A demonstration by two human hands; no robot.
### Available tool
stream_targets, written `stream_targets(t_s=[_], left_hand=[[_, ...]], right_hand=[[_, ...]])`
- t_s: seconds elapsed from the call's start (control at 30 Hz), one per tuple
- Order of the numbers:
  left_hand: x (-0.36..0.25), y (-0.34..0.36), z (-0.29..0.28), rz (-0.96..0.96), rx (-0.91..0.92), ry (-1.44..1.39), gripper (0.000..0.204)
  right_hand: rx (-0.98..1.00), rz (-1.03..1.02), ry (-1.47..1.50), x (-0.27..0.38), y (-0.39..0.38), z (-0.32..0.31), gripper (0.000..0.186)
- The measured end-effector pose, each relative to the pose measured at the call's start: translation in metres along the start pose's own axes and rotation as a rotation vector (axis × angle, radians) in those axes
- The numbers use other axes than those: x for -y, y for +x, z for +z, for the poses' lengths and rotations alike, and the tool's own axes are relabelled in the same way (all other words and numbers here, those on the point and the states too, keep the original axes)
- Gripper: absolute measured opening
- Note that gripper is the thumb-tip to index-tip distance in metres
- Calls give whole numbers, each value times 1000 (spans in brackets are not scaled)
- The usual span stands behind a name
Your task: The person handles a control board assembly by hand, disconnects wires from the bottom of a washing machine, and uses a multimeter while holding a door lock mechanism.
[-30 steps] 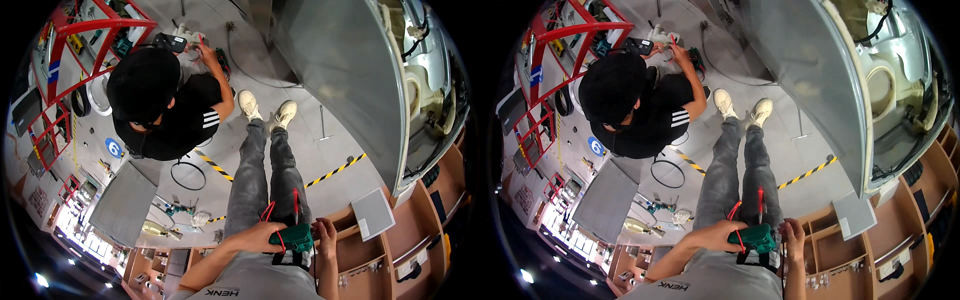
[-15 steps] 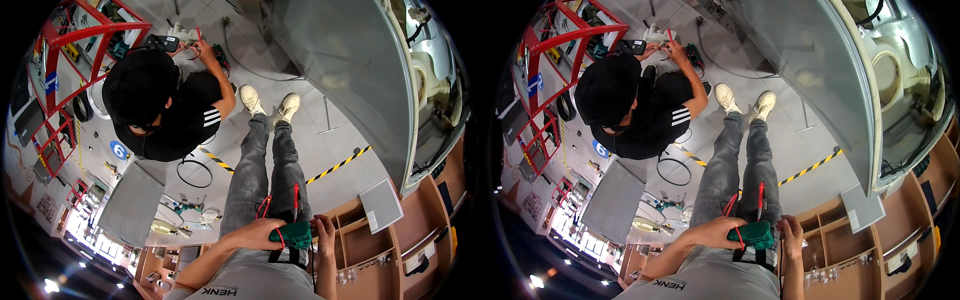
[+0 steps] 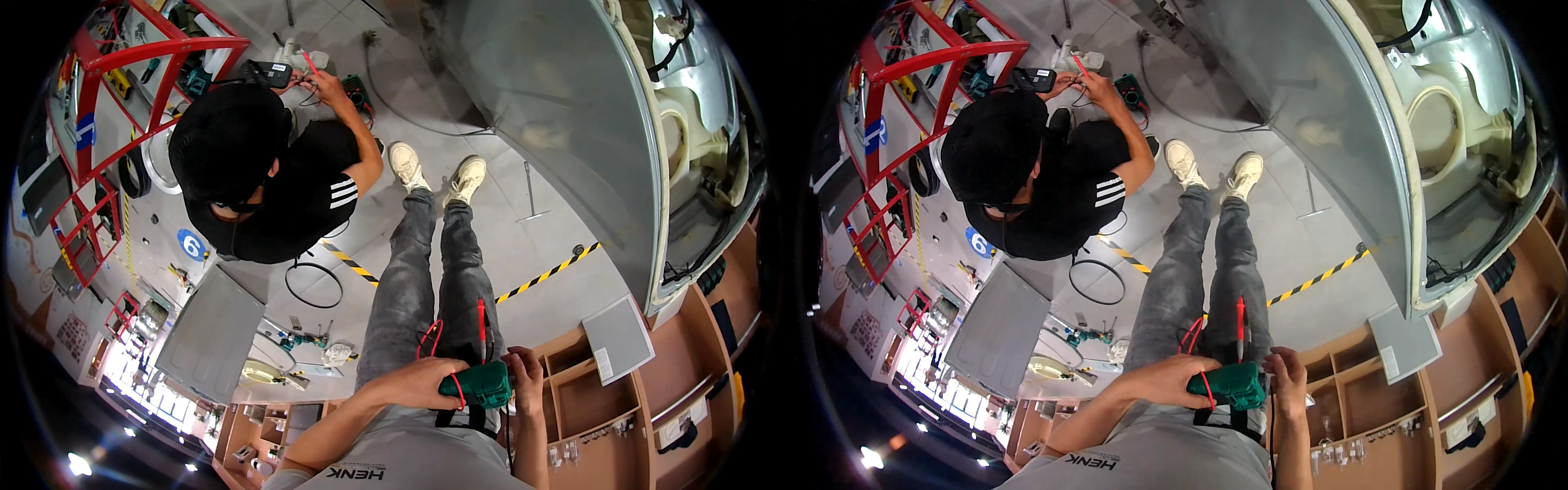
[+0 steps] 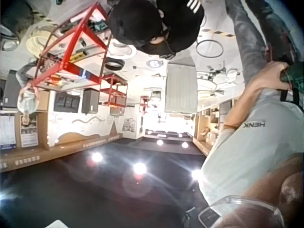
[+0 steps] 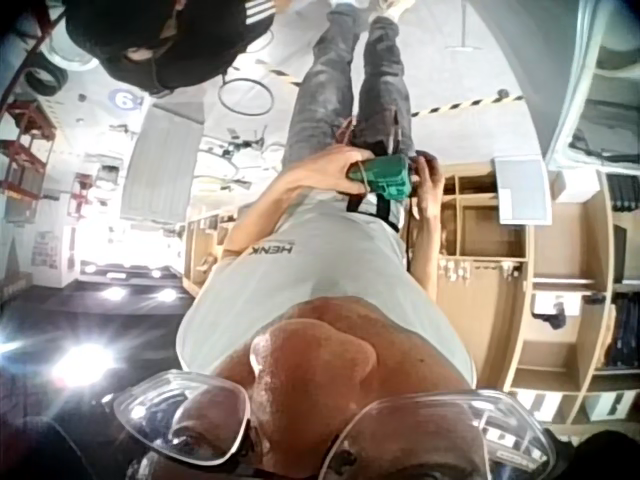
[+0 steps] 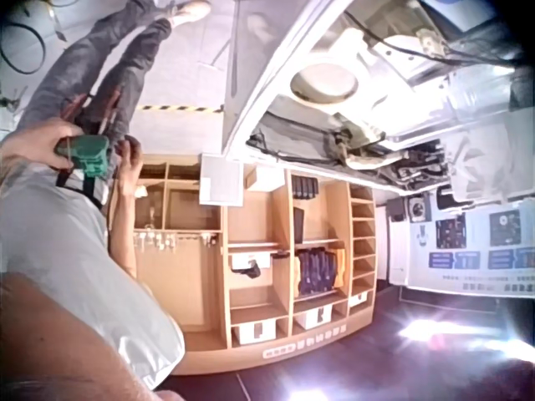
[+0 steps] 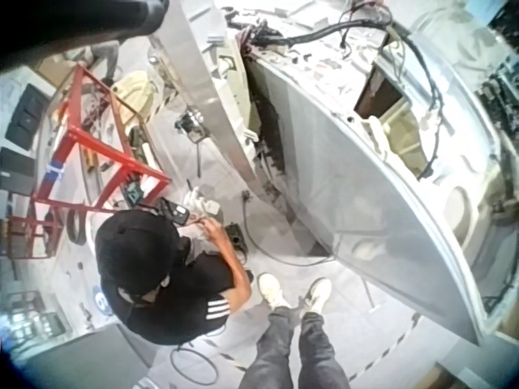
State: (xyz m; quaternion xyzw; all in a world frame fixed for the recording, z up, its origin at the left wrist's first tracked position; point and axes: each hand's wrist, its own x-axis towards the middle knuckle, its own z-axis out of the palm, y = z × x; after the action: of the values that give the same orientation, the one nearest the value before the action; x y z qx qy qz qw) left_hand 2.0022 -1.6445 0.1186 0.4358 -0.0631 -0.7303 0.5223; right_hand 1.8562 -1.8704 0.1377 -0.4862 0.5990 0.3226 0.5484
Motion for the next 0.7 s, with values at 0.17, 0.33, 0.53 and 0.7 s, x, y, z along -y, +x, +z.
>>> stream_targets(t_s=[0.17, 0.33, 0.53, 0.7], left_hand=[[-9, 5, 7, 7, 57, -81, 51], [-3, 15, 26, 124, 135, -53, 45], [-2, 24, 40, 102, 189, 28, 41], [-5, 21, 44, 66, 105, 95, 41]], right_hand=[[113, 36, 15, -9, 1, 1, 45], [415, 135, 464, -3, 9, 11, 72], [410, 153, 774, 3, 11, -2, 44], [260, 42, 713, 25, -2, -10, 26]])
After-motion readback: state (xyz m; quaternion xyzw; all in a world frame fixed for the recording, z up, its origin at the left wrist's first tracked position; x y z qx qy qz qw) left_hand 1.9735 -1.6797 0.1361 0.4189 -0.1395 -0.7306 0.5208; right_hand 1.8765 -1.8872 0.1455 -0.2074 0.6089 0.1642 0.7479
